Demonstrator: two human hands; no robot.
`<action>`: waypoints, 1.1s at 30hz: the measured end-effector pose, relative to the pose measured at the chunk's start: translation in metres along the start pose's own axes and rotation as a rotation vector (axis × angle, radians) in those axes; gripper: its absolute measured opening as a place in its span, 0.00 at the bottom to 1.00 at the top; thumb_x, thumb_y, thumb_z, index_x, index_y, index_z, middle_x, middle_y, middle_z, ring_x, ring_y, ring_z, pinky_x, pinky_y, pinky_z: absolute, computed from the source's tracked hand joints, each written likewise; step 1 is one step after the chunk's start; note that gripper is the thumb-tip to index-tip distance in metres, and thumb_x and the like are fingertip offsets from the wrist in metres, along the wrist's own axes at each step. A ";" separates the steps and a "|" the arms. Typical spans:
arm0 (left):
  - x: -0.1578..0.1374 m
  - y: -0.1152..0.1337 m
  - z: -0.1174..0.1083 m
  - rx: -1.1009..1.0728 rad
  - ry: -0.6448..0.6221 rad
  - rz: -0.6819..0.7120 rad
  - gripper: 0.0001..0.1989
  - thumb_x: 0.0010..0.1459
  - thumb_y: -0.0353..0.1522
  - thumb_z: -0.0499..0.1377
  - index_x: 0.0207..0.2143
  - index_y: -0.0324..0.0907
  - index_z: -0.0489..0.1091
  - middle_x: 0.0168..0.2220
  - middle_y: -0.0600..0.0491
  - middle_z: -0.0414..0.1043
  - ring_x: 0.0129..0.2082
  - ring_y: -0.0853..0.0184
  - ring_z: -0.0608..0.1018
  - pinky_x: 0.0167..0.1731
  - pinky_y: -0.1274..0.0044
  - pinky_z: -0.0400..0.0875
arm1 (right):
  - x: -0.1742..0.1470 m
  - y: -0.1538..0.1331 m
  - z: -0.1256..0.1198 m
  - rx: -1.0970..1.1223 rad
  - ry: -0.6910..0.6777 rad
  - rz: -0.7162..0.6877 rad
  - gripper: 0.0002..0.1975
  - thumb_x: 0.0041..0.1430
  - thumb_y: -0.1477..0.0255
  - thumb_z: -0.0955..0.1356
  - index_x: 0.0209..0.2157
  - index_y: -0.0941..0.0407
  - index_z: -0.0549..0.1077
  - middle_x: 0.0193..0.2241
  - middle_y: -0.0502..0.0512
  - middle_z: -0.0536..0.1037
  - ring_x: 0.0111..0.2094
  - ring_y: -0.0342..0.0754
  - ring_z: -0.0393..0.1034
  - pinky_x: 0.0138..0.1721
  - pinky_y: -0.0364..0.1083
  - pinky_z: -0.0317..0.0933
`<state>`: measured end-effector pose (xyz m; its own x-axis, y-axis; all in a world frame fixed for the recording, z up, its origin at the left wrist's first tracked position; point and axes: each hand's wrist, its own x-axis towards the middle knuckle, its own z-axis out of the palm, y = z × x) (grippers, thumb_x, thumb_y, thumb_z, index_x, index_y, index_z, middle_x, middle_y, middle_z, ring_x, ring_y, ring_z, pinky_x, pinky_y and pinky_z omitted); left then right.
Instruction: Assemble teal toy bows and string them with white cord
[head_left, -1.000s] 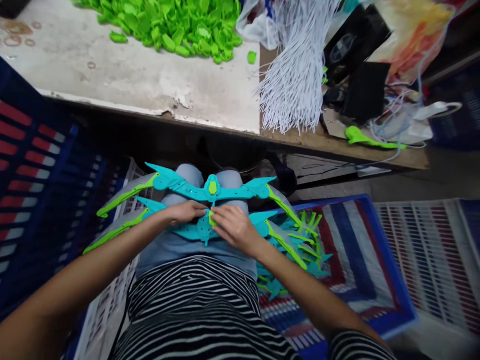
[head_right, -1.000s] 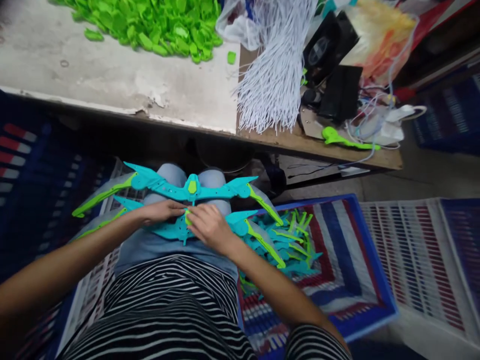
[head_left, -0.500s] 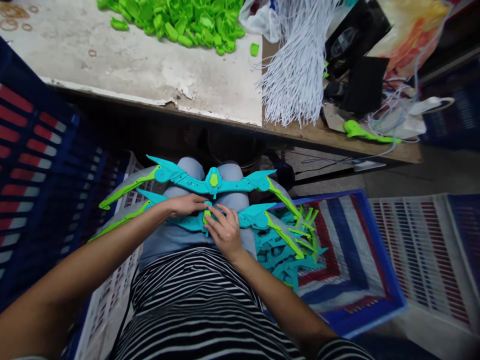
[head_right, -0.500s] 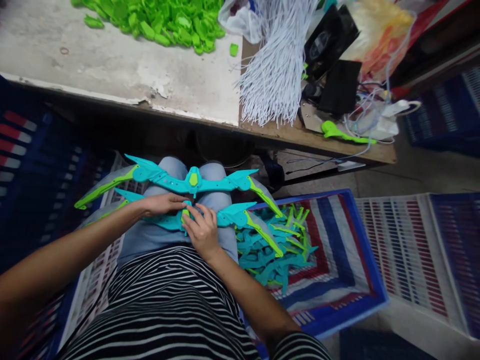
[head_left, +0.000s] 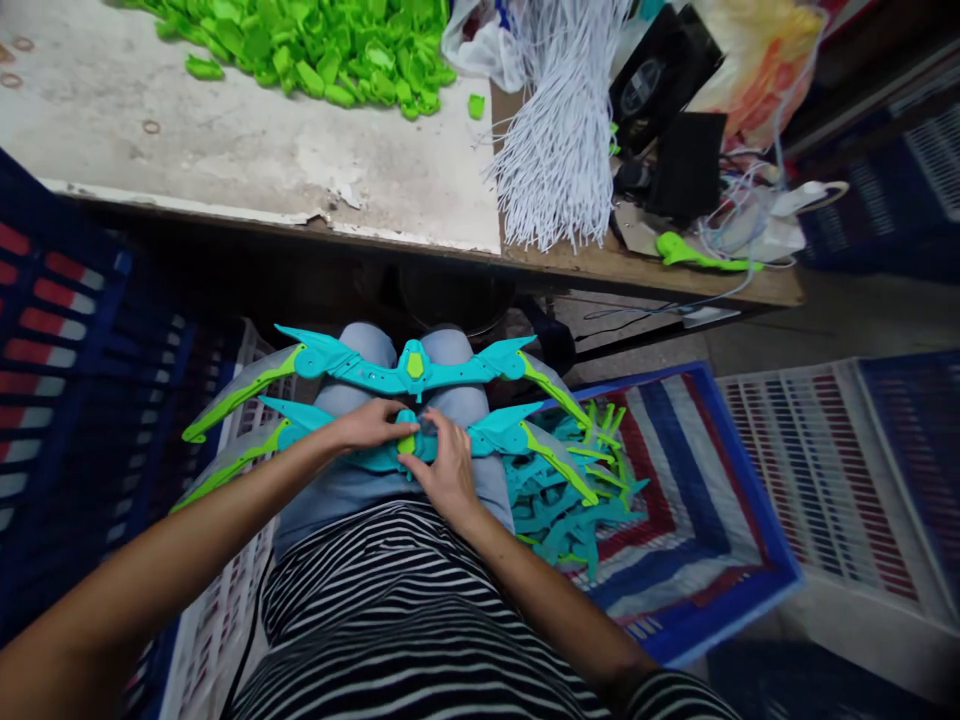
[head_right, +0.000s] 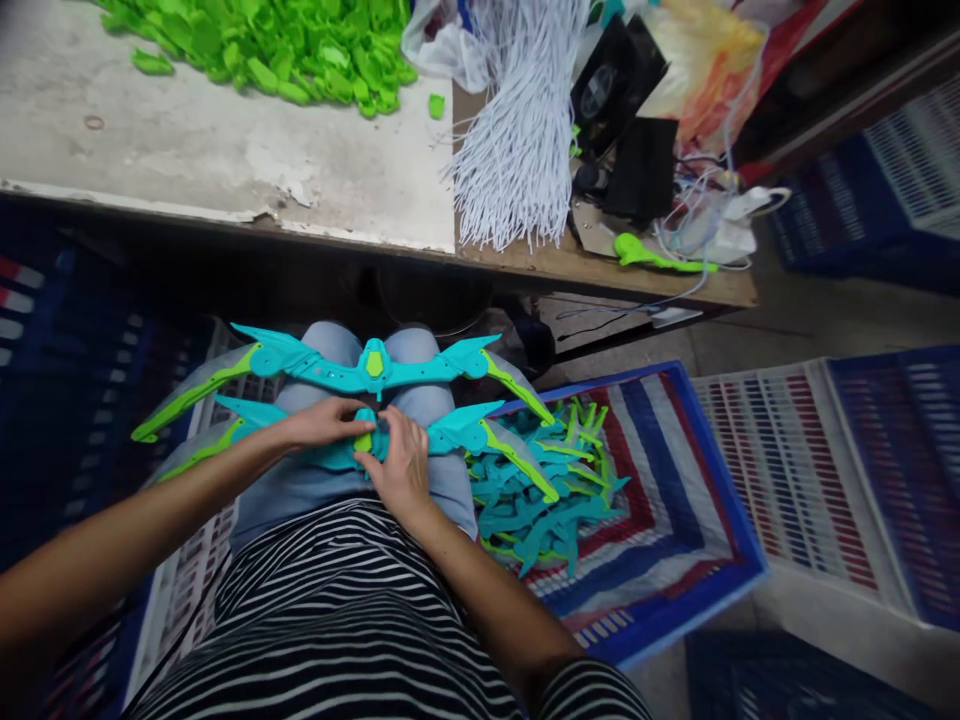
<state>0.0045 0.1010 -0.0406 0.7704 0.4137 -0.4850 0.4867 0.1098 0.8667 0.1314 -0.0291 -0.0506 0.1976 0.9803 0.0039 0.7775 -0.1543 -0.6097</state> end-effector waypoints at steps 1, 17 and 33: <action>0.001 0.000 0.001 0.014 0.010 0.015 0.23 0.48 0.49 0.57 0.32 0.36 0.70 0.26 0.54 0.67 0.28 0.66 0.67 0.27 0.78 0.61 | 0.004 0.001 -0.002 -0.008 -0.063 0.041 0.30 0.51 0.62 0.71 0.55 0.56 0.65 0.47 0.60 0.76 0.47 0.54 0.69 0.48 0.53 0.59; -0.001 -0.002 0.010 0.120 0.287 0.020 0.25 0.49 0.49 0.55 0.38 0.36 0.71 0.27 0.51 0.73 0.29 0.61 0.74 0.30 0.74 0.66 | 0.085 0.010 -0.070 -0.063 -0.106 -0.194 0.11 0.57 0.64 0.68 0.38 0.54 0.76 0.33 0.53 0.80 0.36 0.47 0.72 0.38 0.44 0.61; -0.003 0.007 0.010 0.175 0.174 -0.047 0.28 0.49 0.48 0.55 0.43 0.35 0.71 0.38 0.46 0.77 0.39 0.54 0.76 0.40 0.69 0.70 | 0.278 0.077 -0.216 -0.193 0.143 0.324 0.06 0.40 0.80 0.74 0.22 0.63 0.73 0.21 0.55 0.74 0.31 0.50 0.72 0.37 0.50 0.65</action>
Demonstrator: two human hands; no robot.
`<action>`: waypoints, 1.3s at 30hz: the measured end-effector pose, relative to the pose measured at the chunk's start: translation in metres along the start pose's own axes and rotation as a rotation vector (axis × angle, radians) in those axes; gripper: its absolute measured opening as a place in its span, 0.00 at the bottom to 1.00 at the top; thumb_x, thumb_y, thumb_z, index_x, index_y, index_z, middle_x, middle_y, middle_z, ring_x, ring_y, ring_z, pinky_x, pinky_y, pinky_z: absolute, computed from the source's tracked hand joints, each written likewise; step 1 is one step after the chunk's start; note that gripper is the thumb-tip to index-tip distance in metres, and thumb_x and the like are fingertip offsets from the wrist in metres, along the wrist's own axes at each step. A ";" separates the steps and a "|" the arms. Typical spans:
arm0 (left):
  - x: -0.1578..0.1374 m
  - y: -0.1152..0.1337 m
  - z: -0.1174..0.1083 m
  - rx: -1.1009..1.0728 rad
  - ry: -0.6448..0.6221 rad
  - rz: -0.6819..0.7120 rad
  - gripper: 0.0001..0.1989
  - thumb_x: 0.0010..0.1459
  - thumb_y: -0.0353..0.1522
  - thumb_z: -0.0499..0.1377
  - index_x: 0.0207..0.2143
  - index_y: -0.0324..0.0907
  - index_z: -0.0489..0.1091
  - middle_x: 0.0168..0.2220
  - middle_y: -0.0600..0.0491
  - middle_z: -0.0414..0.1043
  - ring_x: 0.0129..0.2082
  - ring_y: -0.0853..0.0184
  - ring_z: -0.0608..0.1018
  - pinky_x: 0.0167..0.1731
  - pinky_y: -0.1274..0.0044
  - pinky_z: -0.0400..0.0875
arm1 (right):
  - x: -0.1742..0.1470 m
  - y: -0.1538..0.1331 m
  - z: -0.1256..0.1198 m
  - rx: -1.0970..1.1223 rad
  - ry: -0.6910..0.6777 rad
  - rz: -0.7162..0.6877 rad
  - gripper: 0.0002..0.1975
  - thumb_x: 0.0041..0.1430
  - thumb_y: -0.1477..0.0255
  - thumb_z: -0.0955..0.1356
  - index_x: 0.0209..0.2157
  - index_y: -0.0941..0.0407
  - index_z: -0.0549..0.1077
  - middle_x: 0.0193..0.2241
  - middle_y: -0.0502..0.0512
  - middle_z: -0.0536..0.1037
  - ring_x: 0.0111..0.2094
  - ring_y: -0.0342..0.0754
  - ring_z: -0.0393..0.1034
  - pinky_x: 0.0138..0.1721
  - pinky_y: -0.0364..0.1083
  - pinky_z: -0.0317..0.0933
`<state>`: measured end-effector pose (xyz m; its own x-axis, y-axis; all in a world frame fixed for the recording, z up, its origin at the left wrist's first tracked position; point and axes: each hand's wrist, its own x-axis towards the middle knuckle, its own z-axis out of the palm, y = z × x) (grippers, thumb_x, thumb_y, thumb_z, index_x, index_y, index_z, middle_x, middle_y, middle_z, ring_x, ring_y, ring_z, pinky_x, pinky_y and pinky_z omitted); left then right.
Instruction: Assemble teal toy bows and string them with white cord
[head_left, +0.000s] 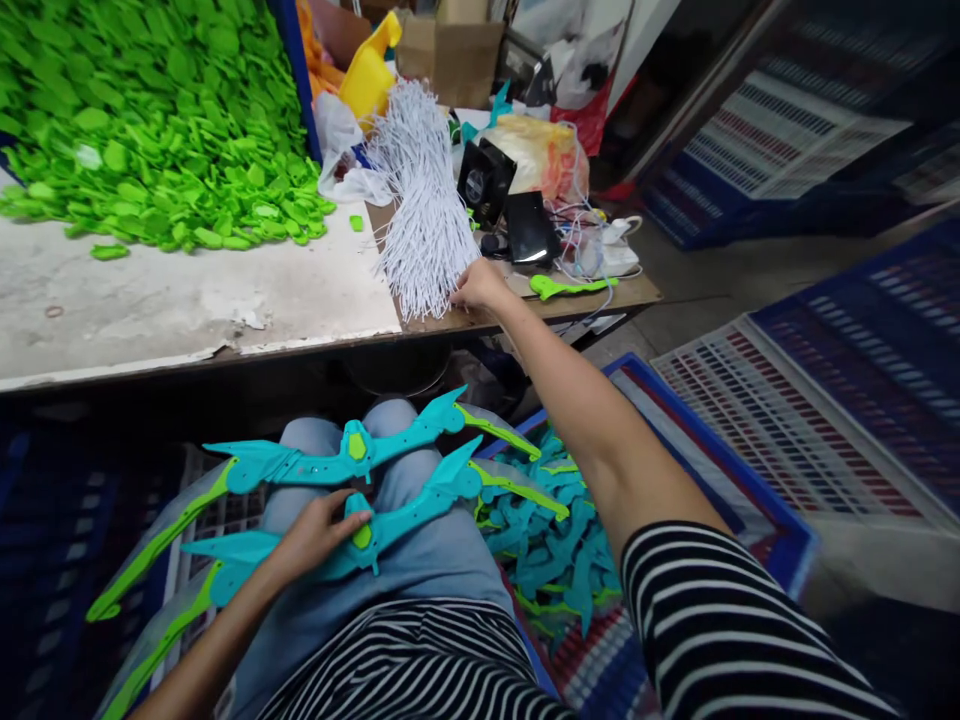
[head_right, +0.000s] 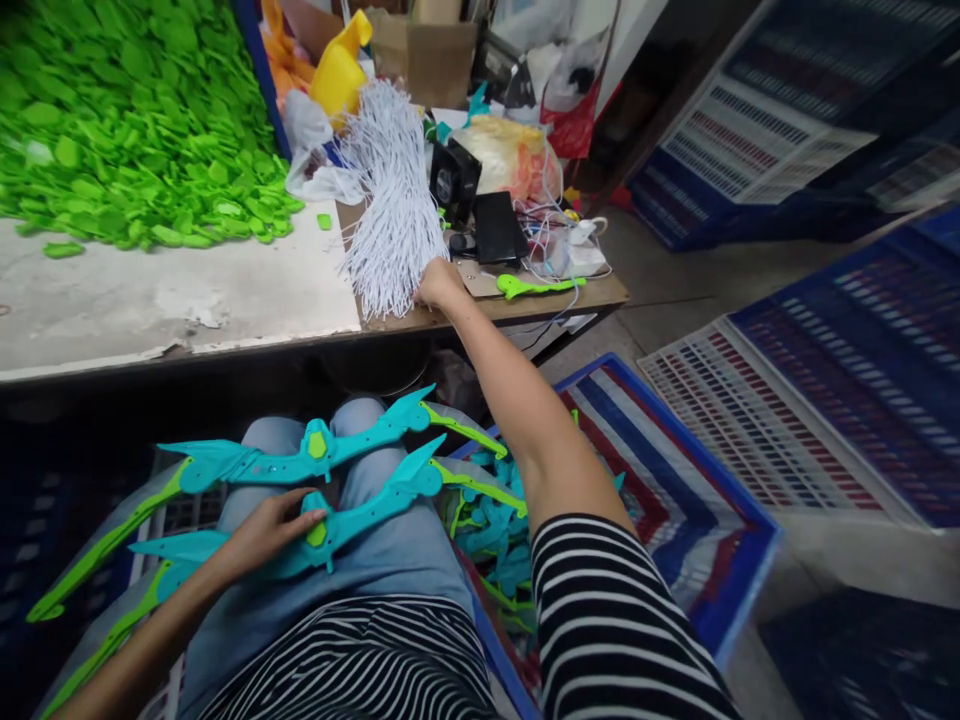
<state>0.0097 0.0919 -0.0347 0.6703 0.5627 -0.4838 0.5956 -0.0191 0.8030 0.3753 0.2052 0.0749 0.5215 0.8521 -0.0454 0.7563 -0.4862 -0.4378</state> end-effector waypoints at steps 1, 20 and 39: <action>0.000 0.000 -0.001 -0.002 -0.004 -0.002 0.28 0.49 0.48 0.56 0.43 0.36 0.71 0.38 0.47 0.77 0.39 0.54 0.77 0.40 0.69 0.70 | -0.001 0.004 -0.002 0.071 -0.028 -0.017 0.06 0.41 0.80 0.73 0.20 0.62 0.72 0.18 0.53 0.73 0.27 0.48 0.71 0.35 0.49 0.66; -0.004 0.077 0.094 0.006 -0.224 0.177 0.17 0.54 0.43 0.54 0.35 0.41 0.74 0.36 0.49 0.77 0.36 0.60 0.77 0.37 0.73 0.70 | -0.364 0.192 0.029 0.722 -0.130 0.322 0.17 0.48 0.55 0.71 0.29 0.54 0.81 0.29 0.55 0.80 0.33 0.49 0.73 0.37 0.49 0.67; 0.072 0.092 0.216 -0.441 -0.474 -0.358 0.06 0.57 0.28 0.56 0.36 0.36 0.71 0.22 0.55 0.71 0.21 0.71 0.73 0.25 0.79 0.66 | -0.368 0.199 0.085 0.164 0.420 -0.032 0.12 0.63 0.72 0.63 0.41 0.54 0.78 0.30 0.55 0.76 0.33 0.47 0.68 0.36 0.48 0.66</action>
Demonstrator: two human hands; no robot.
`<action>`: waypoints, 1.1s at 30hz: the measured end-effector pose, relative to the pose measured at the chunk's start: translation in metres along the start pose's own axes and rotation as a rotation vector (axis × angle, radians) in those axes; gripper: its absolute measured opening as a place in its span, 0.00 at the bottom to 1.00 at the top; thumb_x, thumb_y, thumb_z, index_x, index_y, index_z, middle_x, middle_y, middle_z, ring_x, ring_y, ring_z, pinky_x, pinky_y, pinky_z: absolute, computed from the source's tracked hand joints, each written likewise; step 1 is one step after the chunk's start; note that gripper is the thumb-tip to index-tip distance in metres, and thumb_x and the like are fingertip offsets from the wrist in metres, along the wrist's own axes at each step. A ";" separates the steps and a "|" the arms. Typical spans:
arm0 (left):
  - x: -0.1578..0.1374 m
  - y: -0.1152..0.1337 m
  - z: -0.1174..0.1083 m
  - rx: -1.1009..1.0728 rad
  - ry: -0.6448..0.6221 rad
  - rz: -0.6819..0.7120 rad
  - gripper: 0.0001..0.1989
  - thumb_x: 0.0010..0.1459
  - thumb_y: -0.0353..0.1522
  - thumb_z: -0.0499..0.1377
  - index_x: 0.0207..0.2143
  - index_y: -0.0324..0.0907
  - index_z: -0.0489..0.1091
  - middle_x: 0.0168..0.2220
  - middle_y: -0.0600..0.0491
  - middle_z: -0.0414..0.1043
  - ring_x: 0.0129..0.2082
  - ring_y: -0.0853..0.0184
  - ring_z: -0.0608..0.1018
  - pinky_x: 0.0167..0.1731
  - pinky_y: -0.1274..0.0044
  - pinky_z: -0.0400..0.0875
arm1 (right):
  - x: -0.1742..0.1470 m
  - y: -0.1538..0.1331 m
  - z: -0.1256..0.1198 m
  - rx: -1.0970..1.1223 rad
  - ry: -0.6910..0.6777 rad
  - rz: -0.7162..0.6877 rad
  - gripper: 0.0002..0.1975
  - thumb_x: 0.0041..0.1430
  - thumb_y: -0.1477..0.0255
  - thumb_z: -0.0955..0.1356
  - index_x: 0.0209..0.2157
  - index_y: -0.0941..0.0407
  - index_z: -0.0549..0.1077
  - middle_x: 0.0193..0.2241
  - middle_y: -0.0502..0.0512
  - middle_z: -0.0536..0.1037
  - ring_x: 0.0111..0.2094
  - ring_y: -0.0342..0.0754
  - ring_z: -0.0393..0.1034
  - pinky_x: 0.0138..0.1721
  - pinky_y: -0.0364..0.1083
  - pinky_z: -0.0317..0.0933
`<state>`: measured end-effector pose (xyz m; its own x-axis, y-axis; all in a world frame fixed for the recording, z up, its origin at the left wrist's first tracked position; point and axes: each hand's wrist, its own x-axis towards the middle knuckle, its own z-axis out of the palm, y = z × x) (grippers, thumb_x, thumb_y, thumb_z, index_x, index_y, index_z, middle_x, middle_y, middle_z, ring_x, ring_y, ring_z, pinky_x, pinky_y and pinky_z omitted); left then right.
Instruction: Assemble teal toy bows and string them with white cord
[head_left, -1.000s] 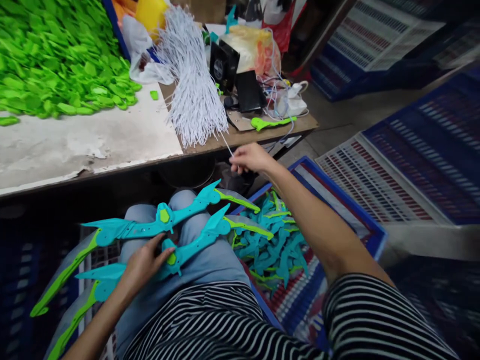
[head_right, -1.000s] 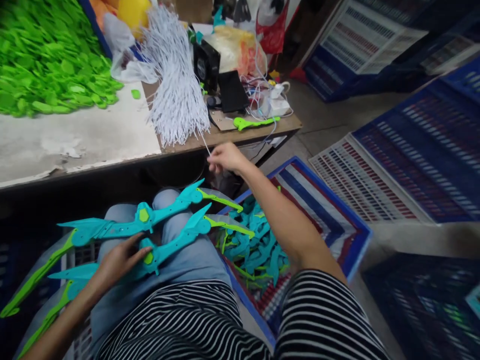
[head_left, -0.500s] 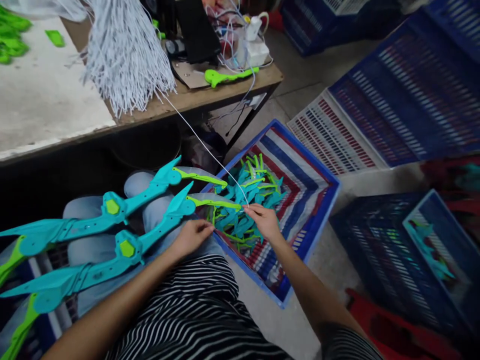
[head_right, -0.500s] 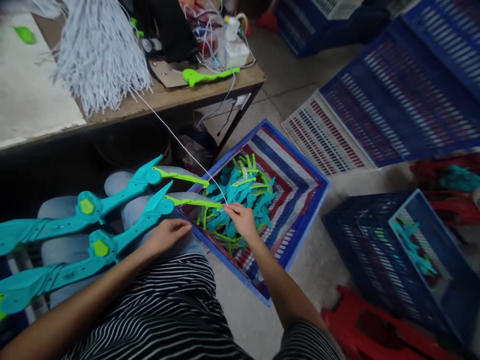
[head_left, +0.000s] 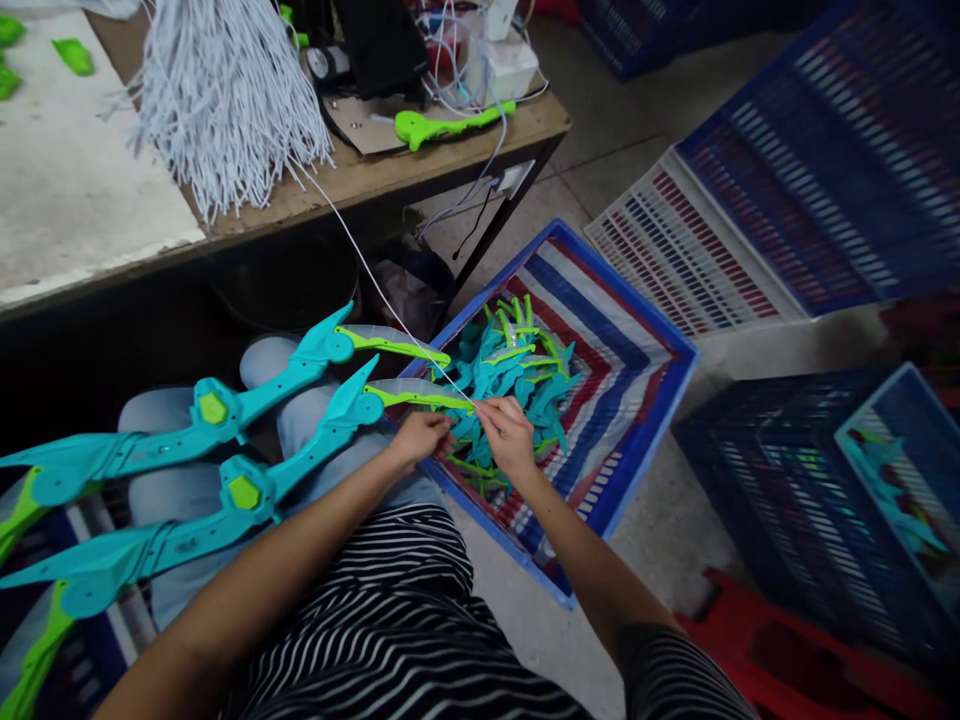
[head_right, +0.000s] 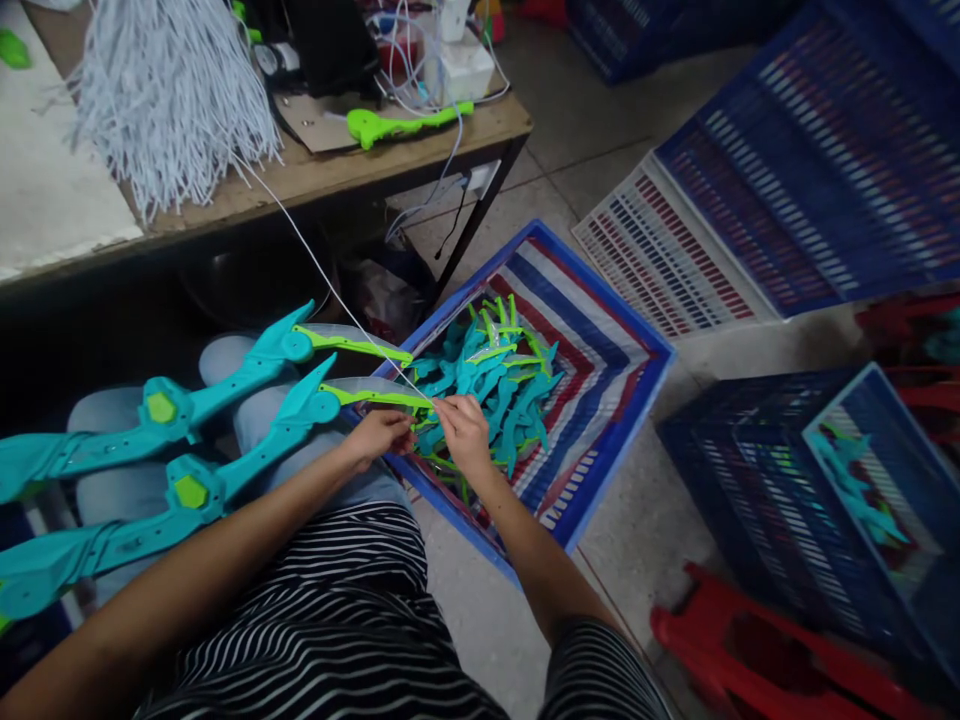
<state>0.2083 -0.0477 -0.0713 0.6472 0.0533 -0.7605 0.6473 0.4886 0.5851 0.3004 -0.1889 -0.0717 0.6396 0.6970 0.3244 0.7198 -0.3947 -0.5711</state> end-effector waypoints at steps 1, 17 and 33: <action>0.003 -0.001 0.002 -0.022 -0.016 -0.007 0.07 0.57 0.28 0.56 0.37 0.36 0.71 0.22 0.54 0.71 0.21 0.70 0.73 0.24 0.79 0.66 | 0.000 0.001 0.001 -0.004 0.003 -0.009 0.12 0.63 0.72 0.63 0.41 0.54 0.78 0.30 0.55 0.76 0.34 0.47 0.68 0.36 0.48 0.66; 0.024 -0.007 0.009 -0.246 -0.167 0.074 0.09 0.52 0.32 0.65 0.27 0.33 0.71 0.23 0.50 0.74 0.19 0.70 0.74 0.23 0.78 0.70 | -0.007 0.016 0.009 0.092 0.022 -0.106 0.13 0.60 0.73 0.66 0.46 0.51 0.74 0.40 0.56 0.78 0.42 0.50 0.71 0.43 0.51 0.68; -0.005 0.013 0.008 -0.120 -0.139 0.020 0.13 0.55 0.30 0.59 0.19 0.37 0.65 0.16 0.54 0.67 0.17 0.72 0.71 0.22 0.80 0.65 | -0.010 0.005 0.004 0.001 0.047 -0.151 0.19 0.60 0.75 0.66 0.53 0.51 0.69 0.40 0.57 0.78 0.40 0.50 0.72 0.42 0.52 0.69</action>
<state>0.2168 -0.0487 -0.0582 0.7142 -0.0528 -0.6979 0.5863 0.5898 0.5553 0.2964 -0.1955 -0.0806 0.5360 0.7198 0.4411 0.8085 -0.2873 -0.5136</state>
